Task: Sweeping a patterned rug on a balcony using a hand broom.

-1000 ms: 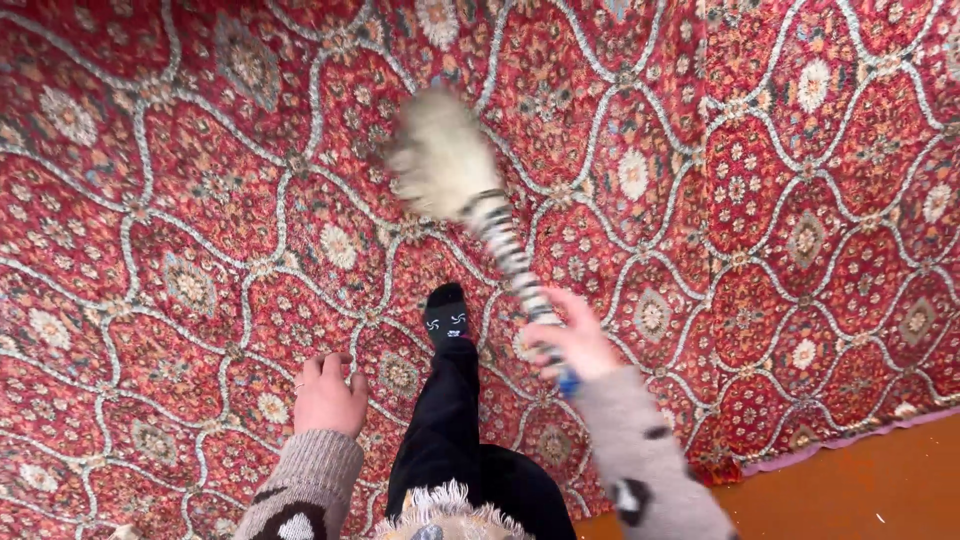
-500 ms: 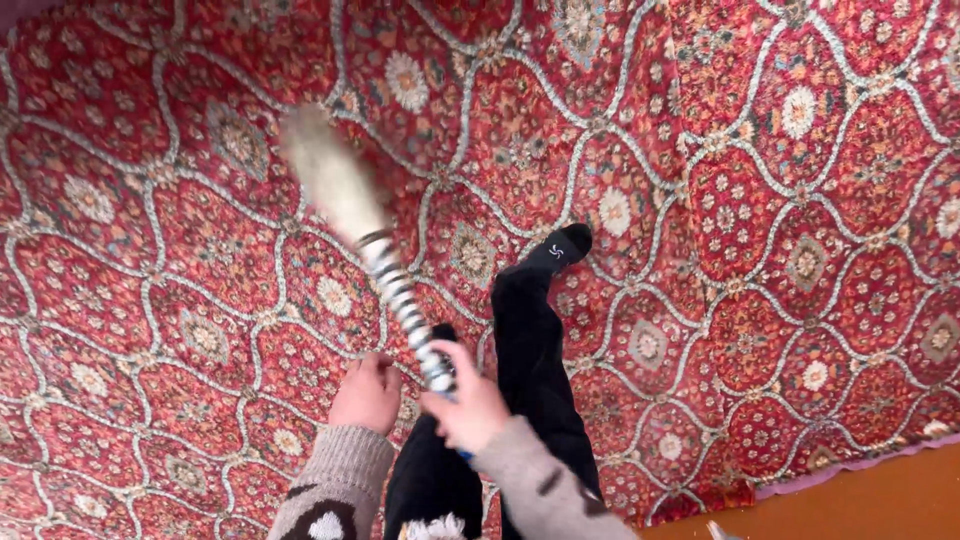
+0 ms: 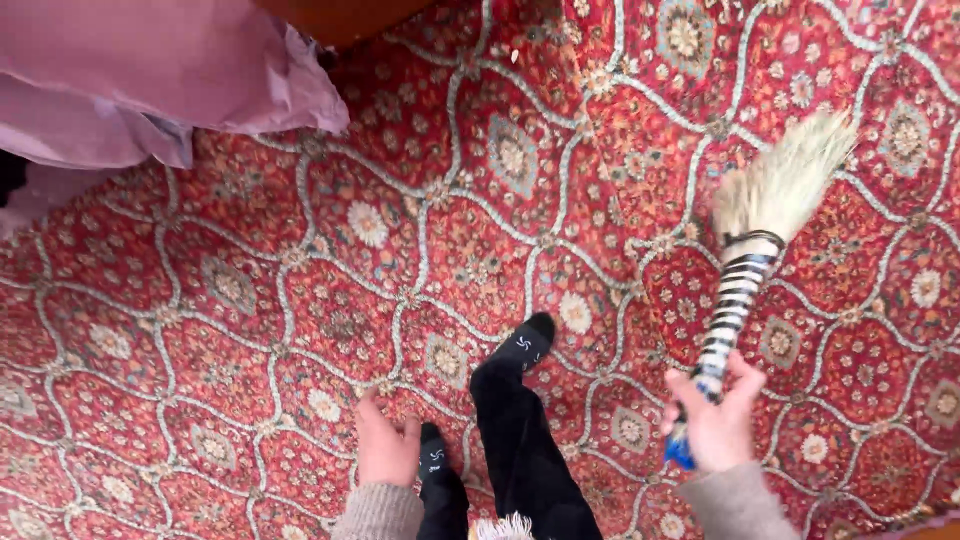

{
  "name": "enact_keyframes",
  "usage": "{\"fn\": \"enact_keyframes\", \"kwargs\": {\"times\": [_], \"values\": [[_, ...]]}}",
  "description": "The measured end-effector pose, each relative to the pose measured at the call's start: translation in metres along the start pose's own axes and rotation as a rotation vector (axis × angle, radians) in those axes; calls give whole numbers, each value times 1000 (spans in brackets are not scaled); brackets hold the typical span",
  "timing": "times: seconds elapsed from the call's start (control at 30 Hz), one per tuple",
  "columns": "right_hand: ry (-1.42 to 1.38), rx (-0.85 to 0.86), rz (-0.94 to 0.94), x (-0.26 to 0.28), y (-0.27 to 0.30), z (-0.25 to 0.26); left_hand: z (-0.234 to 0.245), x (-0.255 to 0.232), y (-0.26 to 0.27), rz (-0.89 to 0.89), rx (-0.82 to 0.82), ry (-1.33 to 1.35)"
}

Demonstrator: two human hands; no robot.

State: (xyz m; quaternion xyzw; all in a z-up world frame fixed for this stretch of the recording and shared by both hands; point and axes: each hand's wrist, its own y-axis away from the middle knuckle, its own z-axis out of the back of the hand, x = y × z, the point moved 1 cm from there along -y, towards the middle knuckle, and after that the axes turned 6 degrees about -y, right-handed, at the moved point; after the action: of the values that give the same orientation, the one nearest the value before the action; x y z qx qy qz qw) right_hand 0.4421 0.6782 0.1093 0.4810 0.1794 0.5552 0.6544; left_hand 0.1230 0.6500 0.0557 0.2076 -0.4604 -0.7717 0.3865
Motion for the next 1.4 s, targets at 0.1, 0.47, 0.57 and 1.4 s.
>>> {"fn": "enact_keyframes", "kwargs": {"times": [0.1, 0.47, 0.57, 1.4], "values": [[-161, 197, -14, -28, 30, -40, -6, -9, 11, 17, 18, 52], [268, 664, -61, 82, -51, -129, -20, 16, -33, -171, 30, -253], [-98, 453, 36, 149, -91, -69, -1, -17, -24, -120, 80, -306], [-681, 186, -57, 101, 29, -132, 159, -275, -142, -798, 158, -729]]}}
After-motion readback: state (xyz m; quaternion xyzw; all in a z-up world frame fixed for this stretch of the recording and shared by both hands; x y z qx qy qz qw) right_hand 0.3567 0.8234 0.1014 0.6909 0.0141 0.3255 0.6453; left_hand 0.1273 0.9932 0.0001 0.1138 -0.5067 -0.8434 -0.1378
